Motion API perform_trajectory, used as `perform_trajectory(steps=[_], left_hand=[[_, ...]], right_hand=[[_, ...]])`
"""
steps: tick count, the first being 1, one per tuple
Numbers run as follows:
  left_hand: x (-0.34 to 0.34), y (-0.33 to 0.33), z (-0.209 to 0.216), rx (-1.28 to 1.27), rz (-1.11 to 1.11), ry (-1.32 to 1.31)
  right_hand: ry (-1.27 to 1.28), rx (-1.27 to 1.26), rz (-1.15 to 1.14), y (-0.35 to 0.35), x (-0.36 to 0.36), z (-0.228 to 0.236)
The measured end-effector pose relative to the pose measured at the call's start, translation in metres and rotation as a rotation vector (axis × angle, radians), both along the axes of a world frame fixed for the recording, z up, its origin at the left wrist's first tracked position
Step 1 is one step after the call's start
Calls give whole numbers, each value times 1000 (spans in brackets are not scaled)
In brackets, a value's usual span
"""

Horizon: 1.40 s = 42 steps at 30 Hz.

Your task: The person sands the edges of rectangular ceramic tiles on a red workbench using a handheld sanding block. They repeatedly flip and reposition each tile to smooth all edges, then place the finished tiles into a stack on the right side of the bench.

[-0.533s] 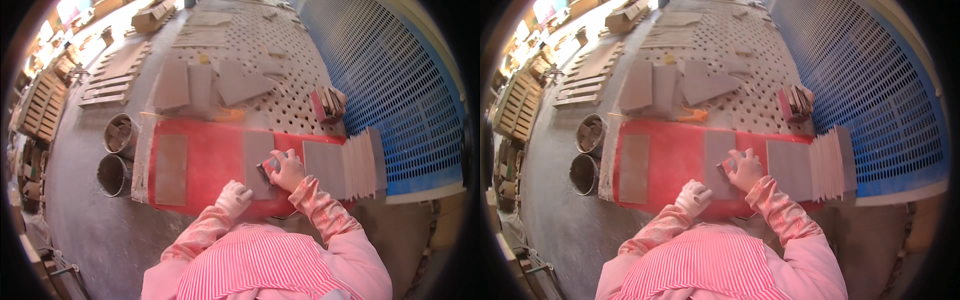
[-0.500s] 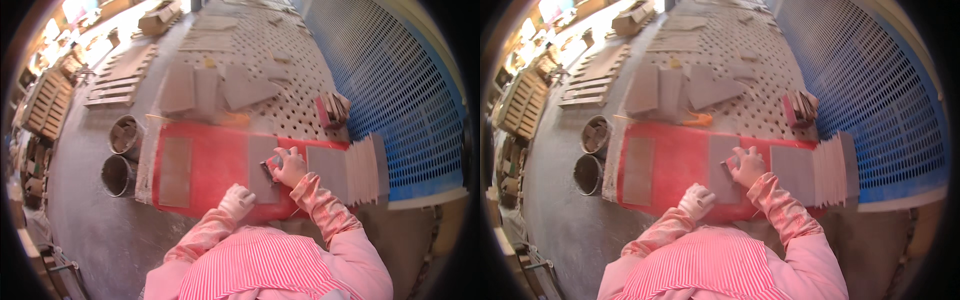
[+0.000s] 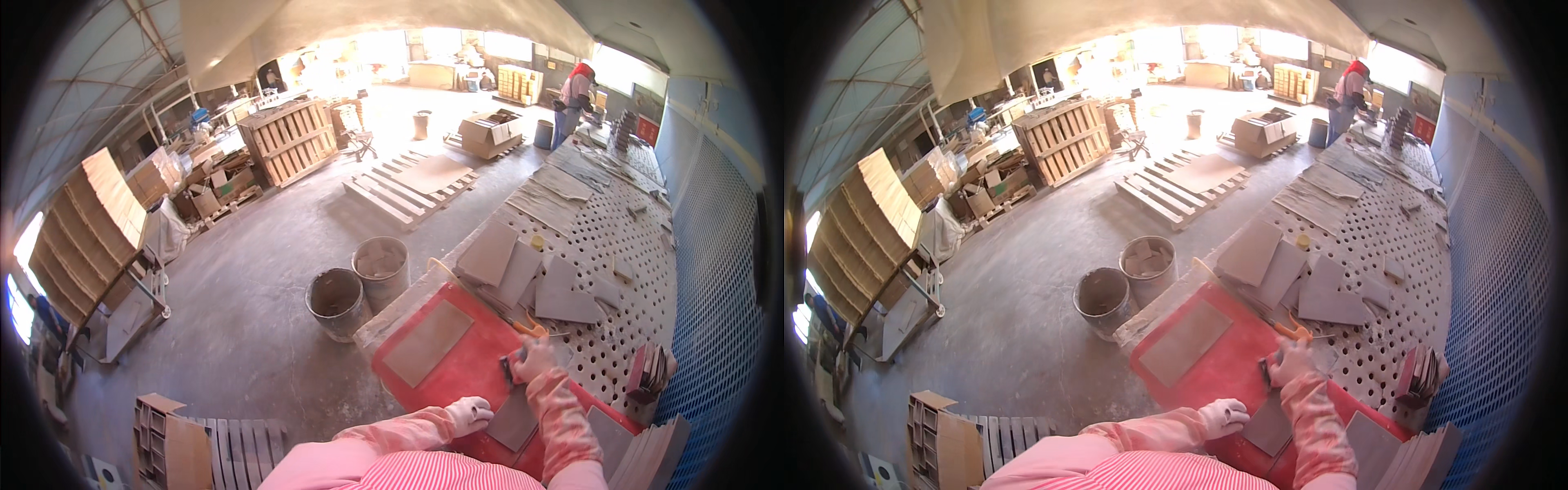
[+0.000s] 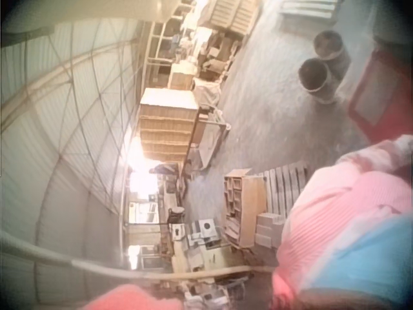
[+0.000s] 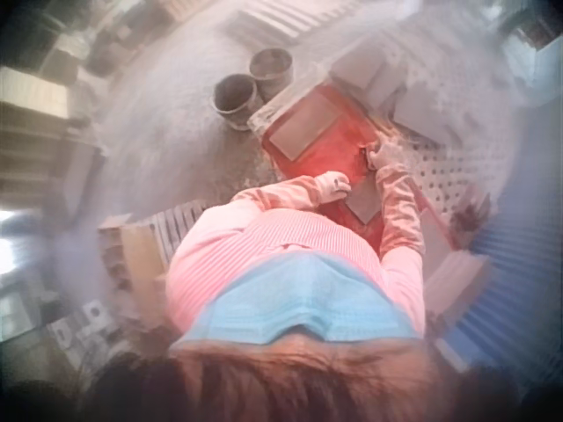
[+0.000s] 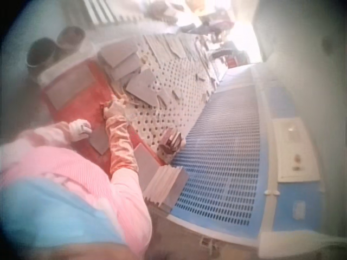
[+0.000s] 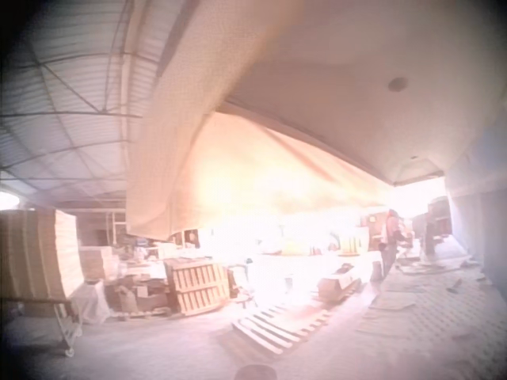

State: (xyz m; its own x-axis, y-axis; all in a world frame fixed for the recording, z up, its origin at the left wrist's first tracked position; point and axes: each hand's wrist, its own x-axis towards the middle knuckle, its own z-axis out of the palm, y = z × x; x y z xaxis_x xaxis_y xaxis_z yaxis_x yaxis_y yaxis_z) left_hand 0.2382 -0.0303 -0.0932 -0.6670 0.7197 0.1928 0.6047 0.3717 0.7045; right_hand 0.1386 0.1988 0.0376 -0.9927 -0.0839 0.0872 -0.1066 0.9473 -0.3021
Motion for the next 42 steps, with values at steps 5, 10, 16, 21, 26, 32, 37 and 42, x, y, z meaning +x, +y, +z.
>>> perform_trajectory(steps=[5,10,16,21,26,32,37,42], left_hand=[[-4,-31,19,32,499,-173],[-14,-35,38,-47,506,-279],[-19,12,63,-211,307,-282],[-23,89,88,-524,73,-236],[-12,148,115,-722,-108,-107],[-1,128,114,-753,-162,99],[20,55,92,-768,-297,232],[38,-4,91,-934,-369,211]], right_hand=[[37,-157,180,-43,97,-1],[-128,-104,180,-31,179,16],[-160,-212,51,17,219,33],[11,-264,-136,55,253,51],[243,-378,-247,73,265,56],[187,-480,-371,81,300,65],[179,-492,-439,76,315,62],[166,-530,-473,66,313,52]])
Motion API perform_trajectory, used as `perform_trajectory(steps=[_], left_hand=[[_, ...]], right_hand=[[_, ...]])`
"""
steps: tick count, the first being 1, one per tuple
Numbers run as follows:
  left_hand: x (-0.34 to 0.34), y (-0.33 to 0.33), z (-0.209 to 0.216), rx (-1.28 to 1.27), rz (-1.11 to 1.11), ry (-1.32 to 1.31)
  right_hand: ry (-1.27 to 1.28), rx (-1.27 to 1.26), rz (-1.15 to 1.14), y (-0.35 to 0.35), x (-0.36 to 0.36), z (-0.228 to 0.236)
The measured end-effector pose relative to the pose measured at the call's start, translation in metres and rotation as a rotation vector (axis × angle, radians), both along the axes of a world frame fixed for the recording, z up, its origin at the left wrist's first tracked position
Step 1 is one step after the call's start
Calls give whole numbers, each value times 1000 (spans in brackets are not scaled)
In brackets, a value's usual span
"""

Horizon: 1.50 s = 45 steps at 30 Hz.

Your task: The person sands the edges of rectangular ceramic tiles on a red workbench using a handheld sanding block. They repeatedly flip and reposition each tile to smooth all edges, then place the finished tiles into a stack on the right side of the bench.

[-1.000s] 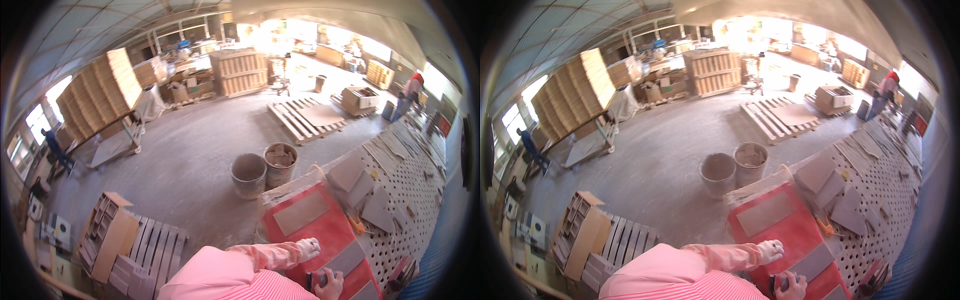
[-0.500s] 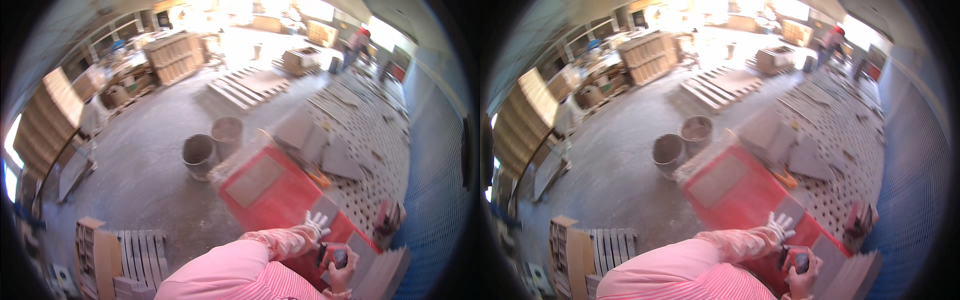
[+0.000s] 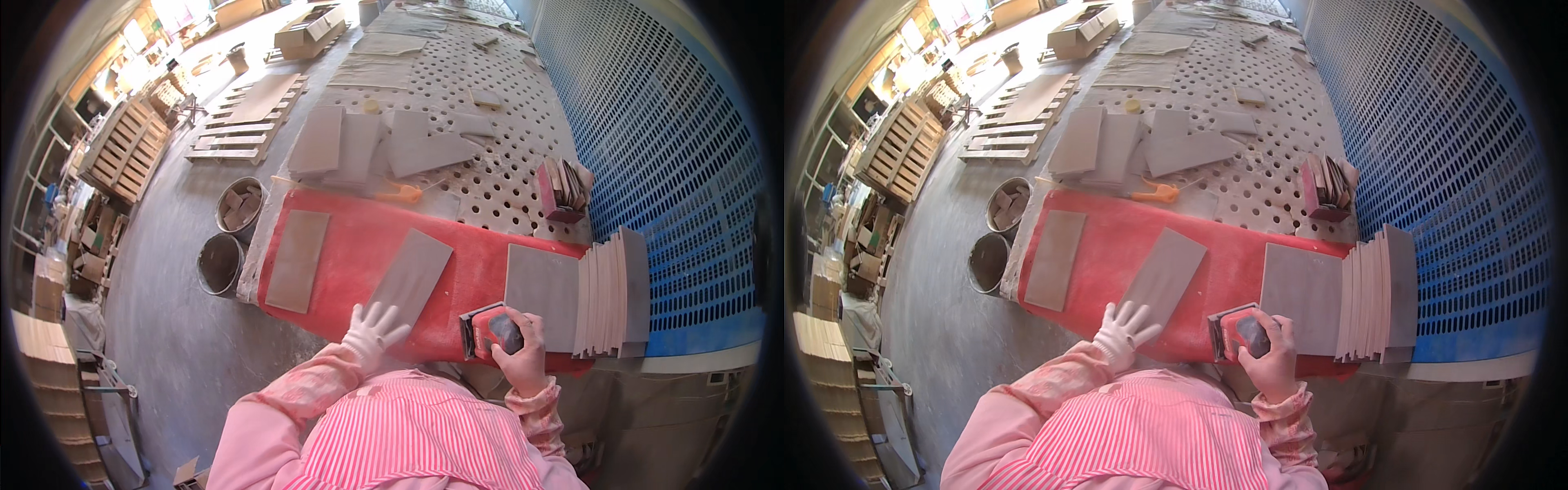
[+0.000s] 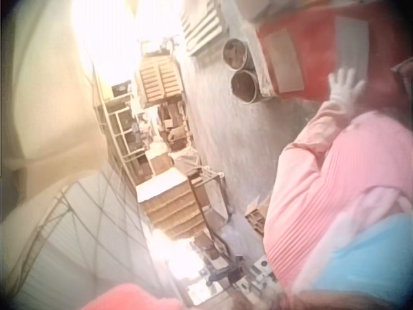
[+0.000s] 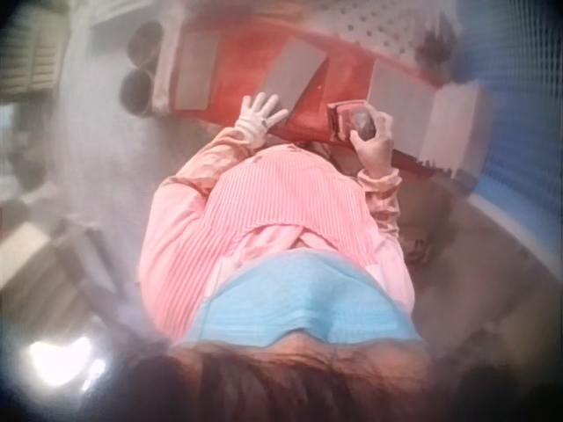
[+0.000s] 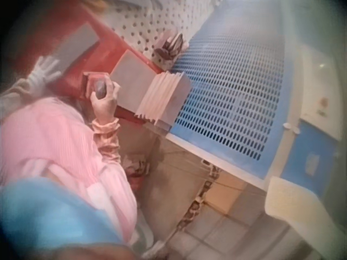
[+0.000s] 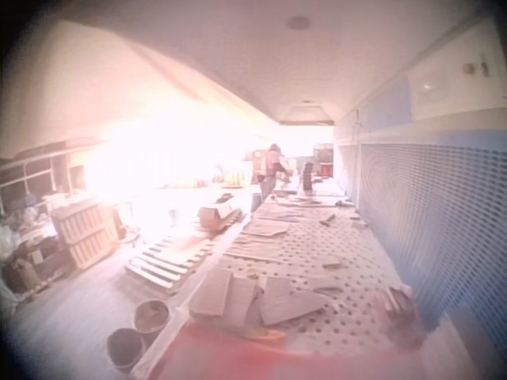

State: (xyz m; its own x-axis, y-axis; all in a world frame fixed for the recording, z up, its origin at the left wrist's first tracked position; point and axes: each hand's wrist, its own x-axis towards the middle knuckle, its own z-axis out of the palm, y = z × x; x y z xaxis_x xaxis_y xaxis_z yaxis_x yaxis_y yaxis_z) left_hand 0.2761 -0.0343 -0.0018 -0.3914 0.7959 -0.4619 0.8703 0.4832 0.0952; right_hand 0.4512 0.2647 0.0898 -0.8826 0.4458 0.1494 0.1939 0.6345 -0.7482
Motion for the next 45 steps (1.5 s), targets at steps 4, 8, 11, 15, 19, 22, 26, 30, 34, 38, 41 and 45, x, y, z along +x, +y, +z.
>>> perform_trajectory(steps=[4,8,11,15,19,22,26,30,34,38,41,45], left_hand=[[5,8,23,-52,262,-67],[-5,50,43,-48,350,-120],[-19,65,49,-191,319,-120],[-37,37,49,-22,442,-226],[-56,0,32,575,866,-277],[-60,7,7,1049,904,-635],[-17,28,-15,467,1013,-527],[3,14,-23,502,464,-182],[-4,-5,-38,528,187,-51],[-9,-8,-59,596,156,-48],[-12,-8,-65,698,169,-48],[-22,-12,-52,638,170,-89]], right_hand=[[-6,-6,3,-7,-6,-2],[-7,19,6,-14,-13,2],[-2,26,10,-17,-15,5],[28,46,-15,-20,-9,4],[-6,35,-55,-20,2,3],[-23,12,-33,-18,2,4],[-29,29,-8,-11,-26,3],[-164,177,88,-24,-69,-10],[-388,360,235,-71,-105,-29],[-349,395,245,-74,-187,-40],[-288,442,209,-65,-276,-46],[-306,423,160,-60,-333,-50]])
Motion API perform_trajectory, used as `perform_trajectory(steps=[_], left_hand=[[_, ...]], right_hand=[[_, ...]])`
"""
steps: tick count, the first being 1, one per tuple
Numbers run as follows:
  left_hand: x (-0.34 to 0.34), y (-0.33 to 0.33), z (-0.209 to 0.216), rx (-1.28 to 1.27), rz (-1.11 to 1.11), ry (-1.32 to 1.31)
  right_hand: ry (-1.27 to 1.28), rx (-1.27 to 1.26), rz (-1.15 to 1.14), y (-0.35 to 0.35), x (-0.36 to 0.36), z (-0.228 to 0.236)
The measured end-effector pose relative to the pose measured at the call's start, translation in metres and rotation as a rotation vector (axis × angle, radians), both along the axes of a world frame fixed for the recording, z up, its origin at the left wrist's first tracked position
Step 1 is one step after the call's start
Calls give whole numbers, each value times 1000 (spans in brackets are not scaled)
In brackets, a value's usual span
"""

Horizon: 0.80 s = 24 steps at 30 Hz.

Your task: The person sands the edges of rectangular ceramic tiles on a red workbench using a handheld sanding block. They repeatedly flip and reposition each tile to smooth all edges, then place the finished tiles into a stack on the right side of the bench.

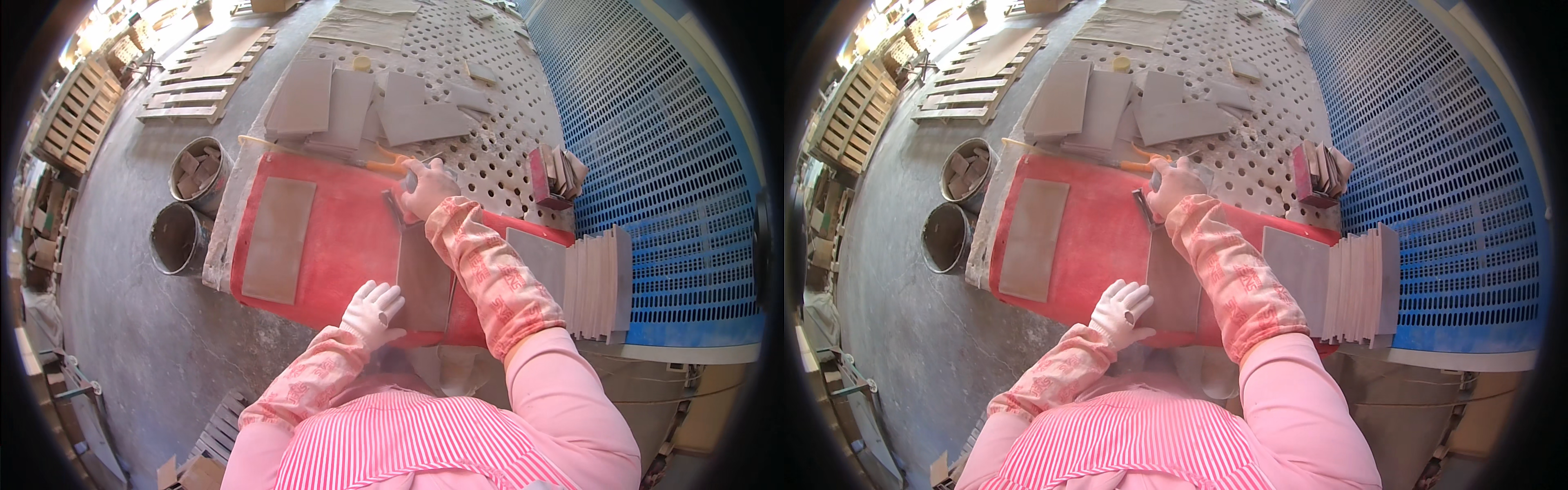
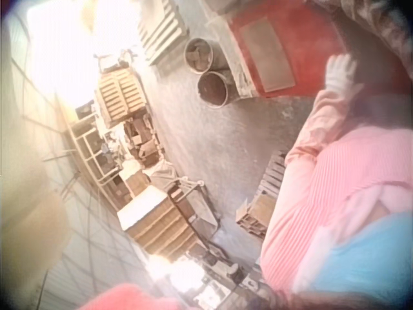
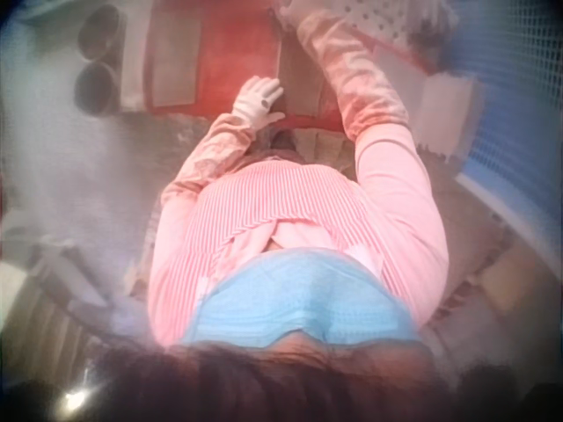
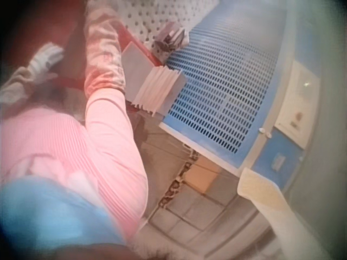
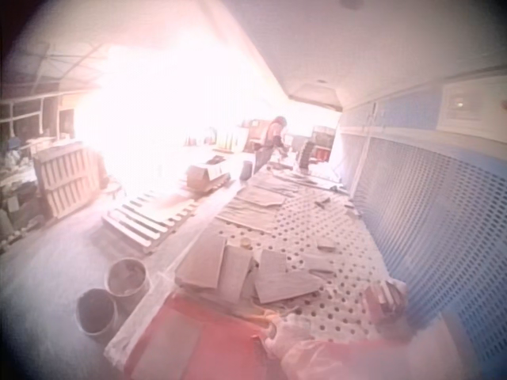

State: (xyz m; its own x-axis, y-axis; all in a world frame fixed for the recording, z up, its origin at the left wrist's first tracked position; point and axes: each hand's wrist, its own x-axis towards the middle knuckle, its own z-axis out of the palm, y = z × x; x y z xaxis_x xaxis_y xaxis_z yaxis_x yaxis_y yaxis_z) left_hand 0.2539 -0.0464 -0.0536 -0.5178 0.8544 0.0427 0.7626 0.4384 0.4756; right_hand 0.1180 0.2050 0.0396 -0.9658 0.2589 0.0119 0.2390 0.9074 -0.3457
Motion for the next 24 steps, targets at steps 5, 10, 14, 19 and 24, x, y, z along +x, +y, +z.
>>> perform_trajectory(steps=[5,10,14,19,24], left_hand=[[-20,4,21,-217,-54,-125],[-38,7,19,-87,-112,-207],[-42,7,16,-83,-116,-245],[-39,8,19,-87,-94,-248],[-38,8,20,-30,-71,-232]], right_hand=[[-22,6,221,10,71,4],[-114,7,81,44,94,20],[-161,1,-1,31,35,16],[-132,28,-37,16,-16,5],[-135,-34,-263,49,22,13]])
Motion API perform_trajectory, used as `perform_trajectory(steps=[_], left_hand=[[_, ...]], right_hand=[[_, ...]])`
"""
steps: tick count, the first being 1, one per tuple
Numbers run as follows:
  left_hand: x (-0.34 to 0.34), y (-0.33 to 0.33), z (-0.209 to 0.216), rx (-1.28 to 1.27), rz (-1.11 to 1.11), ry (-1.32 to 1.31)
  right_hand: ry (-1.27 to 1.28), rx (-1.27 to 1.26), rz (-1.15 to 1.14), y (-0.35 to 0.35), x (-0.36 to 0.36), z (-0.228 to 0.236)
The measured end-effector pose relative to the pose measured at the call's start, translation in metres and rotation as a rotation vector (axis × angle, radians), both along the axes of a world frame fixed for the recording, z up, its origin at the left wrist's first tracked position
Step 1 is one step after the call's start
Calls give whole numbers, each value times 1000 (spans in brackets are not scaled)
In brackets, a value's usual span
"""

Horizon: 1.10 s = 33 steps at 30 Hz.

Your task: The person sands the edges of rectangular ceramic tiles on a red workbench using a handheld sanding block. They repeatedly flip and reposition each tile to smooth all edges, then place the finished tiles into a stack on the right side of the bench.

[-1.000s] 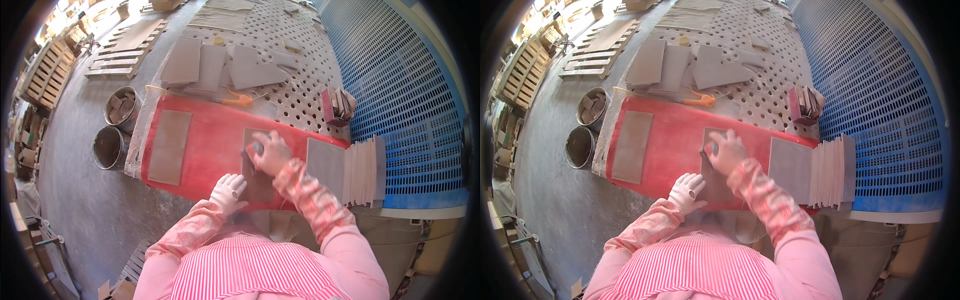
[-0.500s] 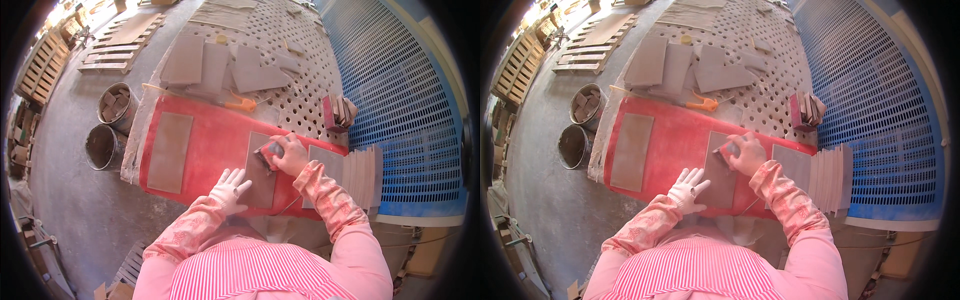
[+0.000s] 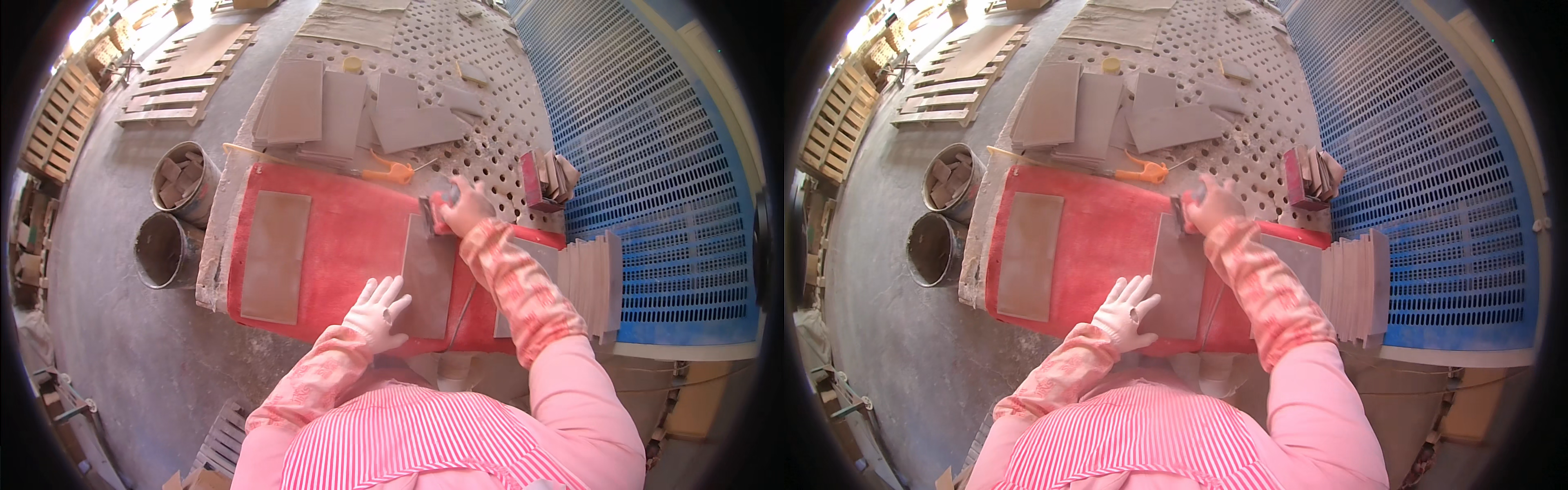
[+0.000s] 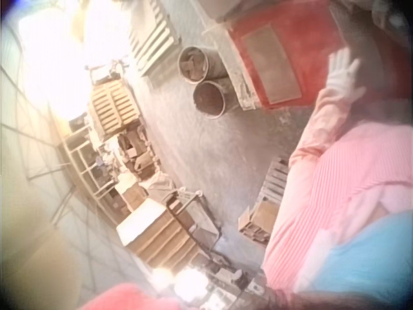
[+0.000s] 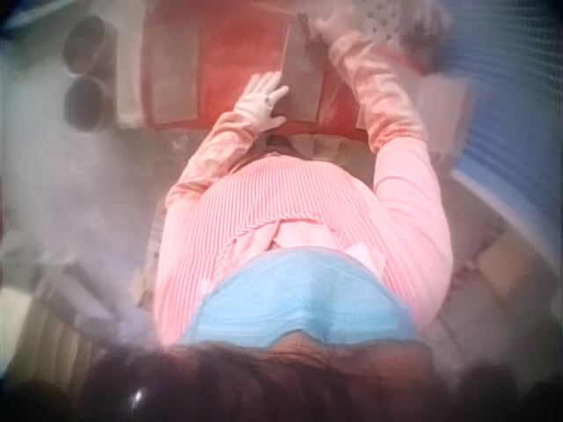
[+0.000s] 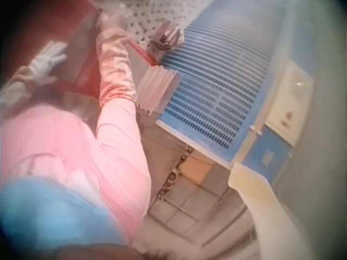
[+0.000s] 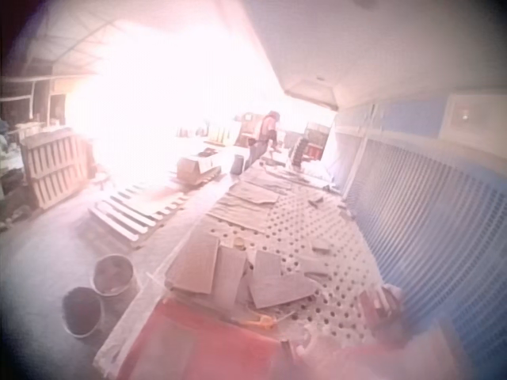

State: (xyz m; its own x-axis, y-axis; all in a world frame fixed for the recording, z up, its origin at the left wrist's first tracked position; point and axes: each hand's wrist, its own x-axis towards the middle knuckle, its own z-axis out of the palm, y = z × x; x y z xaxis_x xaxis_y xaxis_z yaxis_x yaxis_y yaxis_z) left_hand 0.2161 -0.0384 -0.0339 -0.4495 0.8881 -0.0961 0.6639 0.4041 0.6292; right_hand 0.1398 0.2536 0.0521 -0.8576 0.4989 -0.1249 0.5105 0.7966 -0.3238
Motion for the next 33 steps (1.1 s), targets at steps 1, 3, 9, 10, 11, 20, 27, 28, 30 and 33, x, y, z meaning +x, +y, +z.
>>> perform_trajectory(steps=[1,3,9,10,11,20,27,28,30,33], left_hand=[[0,0,0,21,0,0],[-1,0,-2,44,-1,-3],[0,0,-5,57,2,2],[0,0,-5,64,11,5],[0,1,-6,58,16,1],[2,0,-14,54,9,44],[4,1,-24,67,-8,106],[4,2,-24,61,-5,108],[5,3,-25,55,3,119],[8,5,-24,72,35,131]], right_hand=[[-5,46,-25,-1,16,-1],[17,108,43,-13,58,-3],[-8,105,216,-40,28,-12],[3,116,192,-37,4,-12],[24,125,174,-33,-20,-11],[151,111,174,-53,48,-12],[33,104,92,-59,152,-9],[20,112,91,-52,148,-9],[67,130,99,-33,117,-11],[-2,27,107,-1,46,-2]])
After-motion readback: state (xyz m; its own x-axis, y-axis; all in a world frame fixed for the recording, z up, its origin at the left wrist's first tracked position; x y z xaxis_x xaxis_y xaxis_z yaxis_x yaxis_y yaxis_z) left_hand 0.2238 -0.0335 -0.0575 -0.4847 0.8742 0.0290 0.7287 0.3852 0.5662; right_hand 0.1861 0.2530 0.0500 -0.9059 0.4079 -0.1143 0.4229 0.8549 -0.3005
